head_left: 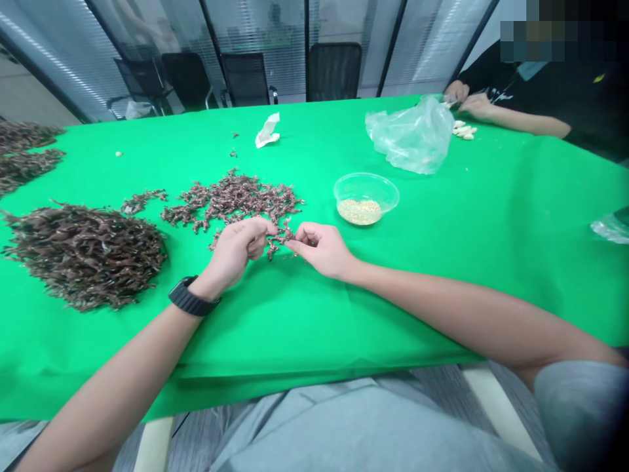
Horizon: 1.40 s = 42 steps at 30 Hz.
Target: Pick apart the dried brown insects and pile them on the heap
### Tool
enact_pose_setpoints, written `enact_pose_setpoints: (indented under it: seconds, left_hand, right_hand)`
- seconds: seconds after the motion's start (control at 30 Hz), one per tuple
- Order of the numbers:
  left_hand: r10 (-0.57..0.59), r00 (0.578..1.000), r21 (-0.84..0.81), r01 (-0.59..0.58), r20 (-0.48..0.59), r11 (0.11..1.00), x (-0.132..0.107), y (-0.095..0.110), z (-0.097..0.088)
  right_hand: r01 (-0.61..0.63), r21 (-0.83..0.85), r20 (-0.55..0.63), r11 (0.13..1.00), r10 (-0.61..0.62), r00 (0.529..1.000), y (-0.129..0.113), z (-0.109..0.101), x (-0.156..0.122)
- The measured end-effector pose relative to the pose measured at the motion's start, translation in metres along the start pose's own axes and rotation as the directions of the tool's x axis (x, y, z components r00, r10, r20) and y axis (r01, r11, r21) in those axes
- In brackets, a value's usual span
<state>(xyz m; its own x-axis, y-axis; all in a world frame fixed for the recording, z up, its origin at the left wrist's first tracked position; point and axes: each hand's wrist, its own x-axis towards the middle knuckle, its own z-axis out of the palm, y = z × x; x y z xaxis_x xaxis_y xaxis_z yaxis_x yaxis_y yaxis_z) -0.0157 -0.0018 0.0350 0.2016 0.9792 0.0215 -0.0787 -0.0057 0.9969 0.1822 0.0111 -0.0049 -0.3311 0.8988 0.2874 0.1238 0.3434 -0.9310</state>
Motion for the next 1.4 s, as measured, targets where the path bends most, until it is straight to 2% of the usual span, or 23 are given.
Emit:
enact_pose_setpoints:
  seconds: [0.27,0.87,1.07,1.4]
  left_hand:
    - [0.046,0.998,0.178,-0.052,0.034,0.983,-0.0013,-0.0055,-0.0017]
    - [0.053,0.997,0.05,-0.056,0.061,0.997,-0.0027,-0.0011,0.0013]
    - [0.05,0.998,0.077,-0.052,0.022,0.996,-0.0028,-0.0016,0.0005]
    - [0.043,0.998,0.084,-0.047,0.05,0.995,-0.0019,-0.0025,0.0011]
  right_hand:
    - [0.003,-0.005,0.01,1.0,-0.003,1.0,0.0007,-0.0001,-0.0004]
    - [-0.011,-0.013,0.003,1.0,0.011,1.0,-0.0014,-0.0002,-0.0006]
    - [-0.015,-0.02,0.008,1.0,0.015,1.0,-0.0015,-0.0004,-0.0007]
    - [-0.023,-0.013,0.016,1.0,0.023,1.0,-0.0014,-0.0002,-0.0006]
